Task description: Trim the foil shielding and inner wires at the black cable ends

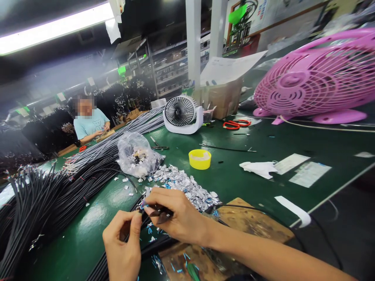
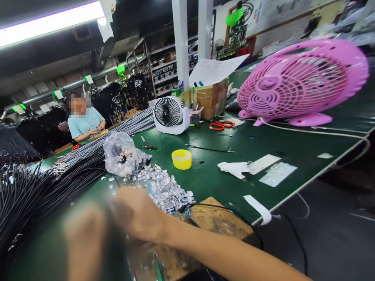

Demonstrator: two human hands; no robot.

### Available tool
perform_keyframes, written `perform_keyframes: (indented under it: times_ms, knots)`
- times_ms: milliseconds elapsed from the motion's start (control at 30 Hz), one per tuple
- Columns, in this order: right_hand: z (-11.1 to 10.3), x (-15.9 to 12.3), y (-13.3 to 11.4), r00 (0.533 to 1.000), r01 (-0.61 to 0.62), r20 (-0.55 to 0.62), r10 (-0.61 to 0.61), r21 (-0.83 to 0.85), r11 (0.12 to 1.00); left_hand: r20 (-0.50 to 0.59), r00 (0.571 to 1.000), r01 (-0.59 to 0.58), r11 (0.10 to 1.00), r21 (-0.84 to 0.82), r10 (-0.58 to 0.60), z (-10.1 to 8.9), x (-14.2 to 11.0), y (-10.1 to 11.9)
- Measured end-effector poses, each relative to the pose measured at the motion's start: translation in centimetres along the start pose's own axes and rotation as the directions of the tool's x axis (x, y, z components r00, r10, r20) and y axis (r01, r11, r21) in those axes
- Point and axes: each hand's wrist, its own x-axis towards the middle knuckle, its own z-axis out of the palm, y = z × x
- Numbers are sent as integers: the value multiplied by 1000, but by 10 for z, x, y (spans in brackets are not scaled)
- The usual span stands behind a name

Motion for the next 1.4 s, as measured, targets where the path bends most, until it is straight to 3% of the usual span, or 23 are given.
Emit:
perform_keyframes:
  times_ms: [133, 267, 333, 467, 600, 733, 867, 967, 1033, 1167, 1300, 1333, 1400]
  knots:
    - [-5, 4, -3, 980, -147, 161, 115, 207, 967, 91, 991, 100, 993, -68, -94, -2, -1, -2]
    - [-6, 10, -2, 919, -346, 338, 201, 455, 820, 108, 990, 105, 990, -95, -95, -5, -2, 0]
    - [-6, 11, -2, 917, -377, 306, 257, 448, 811, 69, 995, 79, 993, -83, -73, -6, -1, 2]
    - [-4, 11, -4, 929, -365, 173, 327, 287, 885, -24, 999, 20, 999, -30, -20, -7, -2, 5]
    - [-3, 9, -3, 920, -386, 189, 343, 288, 876, -43, 999, -7, 1000, 6, 7, -5, -3, 5]
    - [-1, 7, 0, 915, -401, 151, 375, 220, 889, 21, 1000, 13, 1000, -14, -13, -4, -3, 6]
    - [0, 2, 1, 971, -240, 35, 238, 85, 967, 161, 982, 116, 989, -89, -101, 0, -4, 2]
    - [0, -2, 0, 992, -118, -30, 123, 130, 985, 247, 955, 201, 970, -139, -163, 5, -5, -6]
    - [-1, -1, 0, 979, -199, 9, 202, 231, 952, 267, 948, 224, 961, -165, -175, 8, -5, -11]
    - [-5, 6, 1, 878, -479, 216, 428, 386, 788, 223, 965, 181, 967, -177, -139, 6, -1, -12]
    - [-5, 14, 1, 769, -640, 347, 538, 418, 645, 88, 996, 44, 994, -97, -36, 0, 0, -3]
    - [-5, 14, 0, 771, -636, 357, 526, 429, 641, 44, 999, 6, 998, -64, -3, -2, -1, 0]
    - [-4, 14, -1, 823, -567, 349, 449, 442, 695, -36, 997, -67, 998, 5, 67, -4, -3, 4]
